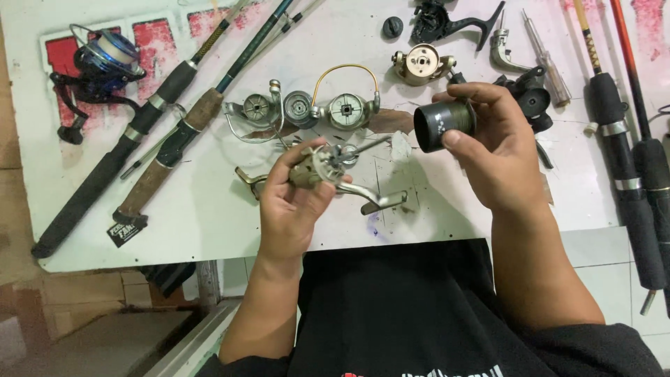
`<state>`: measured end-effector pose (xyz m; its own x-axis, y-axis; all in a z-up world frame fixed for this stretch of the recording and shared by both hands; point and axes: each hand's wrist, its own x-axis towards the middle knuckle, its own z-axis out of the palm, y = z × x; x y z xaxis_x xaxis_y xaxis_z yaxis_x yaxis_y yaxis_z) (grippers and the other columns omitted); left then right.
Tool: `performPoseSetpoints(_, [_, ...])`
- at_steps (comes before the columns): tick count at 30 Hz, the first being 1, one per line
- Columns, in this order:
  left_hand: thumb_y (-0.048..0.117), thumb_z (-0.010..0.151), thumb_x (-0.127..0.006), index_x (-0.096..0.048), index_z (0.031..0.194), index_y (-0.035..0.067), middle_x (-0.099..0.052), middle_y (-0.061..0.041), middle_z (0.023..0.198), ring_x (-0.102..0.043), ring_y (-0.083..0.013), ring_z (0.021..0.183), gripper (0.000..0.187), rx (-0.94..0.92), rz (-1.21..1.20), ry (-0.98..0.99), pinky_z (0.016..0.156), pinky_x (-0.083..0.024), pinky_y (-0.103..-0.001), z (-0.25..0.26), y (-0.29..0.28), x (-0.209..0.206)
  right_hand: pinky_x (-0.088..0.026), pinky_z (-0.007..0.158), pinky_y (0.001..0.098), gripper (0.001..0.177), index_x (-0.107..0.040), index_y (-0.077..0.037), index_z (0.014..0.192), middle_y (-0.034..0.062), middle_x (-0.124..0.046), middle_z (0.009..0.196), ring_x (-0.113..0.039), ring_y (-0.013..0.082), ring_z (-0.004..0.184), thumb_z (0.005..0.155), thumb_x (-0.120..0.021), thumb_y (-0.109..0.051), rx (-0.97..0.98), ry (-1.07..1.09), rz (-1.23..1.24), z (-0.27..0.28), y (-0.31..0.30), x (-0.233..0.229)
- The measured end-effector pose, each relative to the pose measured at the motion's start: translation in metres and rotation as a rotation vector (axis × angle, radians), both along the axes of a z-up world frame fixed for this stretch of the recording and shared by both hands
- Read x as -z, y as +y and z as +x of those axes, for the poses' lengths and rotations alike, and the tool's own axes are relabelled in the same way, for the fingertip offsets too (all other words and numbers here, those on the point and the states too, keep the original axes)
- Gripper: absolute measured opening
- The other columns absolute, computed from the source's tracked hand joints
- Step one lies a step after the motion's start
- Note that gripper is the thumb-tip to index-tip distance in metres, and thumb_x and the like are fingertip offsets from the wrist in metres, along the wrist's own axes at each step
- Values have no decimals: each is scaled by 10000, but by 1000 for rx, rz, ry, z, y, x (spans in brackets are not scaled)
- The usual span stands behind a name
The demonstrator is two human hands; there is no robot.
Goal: The recorder is disassembling, maintaining, and reassembling various fishing reels on a workbench.
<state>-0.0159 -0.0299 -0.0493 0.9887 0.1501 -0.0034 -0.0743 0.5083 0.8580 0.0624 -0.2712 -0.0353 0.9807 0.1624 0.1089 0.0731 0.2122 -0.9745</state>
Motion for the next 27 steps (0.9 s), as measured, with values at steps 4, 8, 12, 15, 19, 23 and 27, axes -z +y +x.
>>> performPoseSetpoints(4, [-27, 793, -832, -531, 1306, -91, -673, -302, 1189, -738, -366, 1035, 598, -22, 84, -56, 902, -645, -454, 0, -1, 5, -545, 1027, 401, 539, -513, 96, 1351, 256, -593, 1298, -619, 306, 1228, 872, -744, 11, -24, -49, -96, -4, 0, -2])
performPoseSetpoints(8, [-53, 737, -886, -593, 1187, -57, -682, -286, 1206, -705, -342, 1141, 537, -51, 242, -125, 968, -602, -439, 4, -10, -12, -545, 1007, 400, 577, -512, 111, 1361, 243, -594, 1298, -600, 278, 1223, 847, -767, 45, -45, -69, -73, -4, 1, -5])
performPoseSetpoints(12, [-52, 765, -877, -613, 1165, -34, -691, -251, 1204, -690, -297, 1158, 480, -49, 314, -164, 988, -579, -409, 4, -15, -21, -536, 1030, 400, 571, -518, 99, 1370, 224, -576, 1323, -587, 267, 1235, 855, -762, 74, -49, -90, -73, -3, 1, -10])
performPoseSetpoints(15, [-63, 753, -882, -610, 1147, -33, -689, -255, 1198, -692, -312, 1159, 480, -55, 340, -179, 988, -580, -413, 3, -16, -22, -503, 1077, 383, 546, -583, 58, 1349, 172, -548, 1325, -570, 225, 1209, 857, -818, 28, -48, -156, -167, -2, 4, 2])
performPoseSetpoints(19, [-55, 748, -890, -607, 1134, -28, -691, -249, 1195, -692, -299, 1155, 480, -57, 335, -168, 978, -583, -398, 2, -14, -19, -502, 1008, 522, 659, -619, 39, 1381, 233, -601, 1248, -614, 447, 1192, 775, -873, -10, -59, -373, -640, -2, 1, 5])
performPoseSetpoints(23, [-34, 724, -911, -607, 1143, -14, -689, -230, 1194, -694, -286, 1142, 518, -86, 307, -128, 949, -606, -391, 2, -12, -15, -496, 1009, 575, 729, -602, 0, 1402, 263, -610, 1279, -602, 486, 1197, 716, -837, 71, -82, -431, -919, -6, 16, 5])
performPoseSetpoints(27, [94, 723, -935, -571, 1199, 40, -677, -157, 1183, -696, -211, 1077, 602, -163, 321, -50, 914, -639, -350, -2, -4, -13, -555, 969, 536, 749, -569, -116, 1430, 171, -571, 1340, -652, 412, 1173, 747, -834, 38, -98, -275, -868, -10, 24, -15])
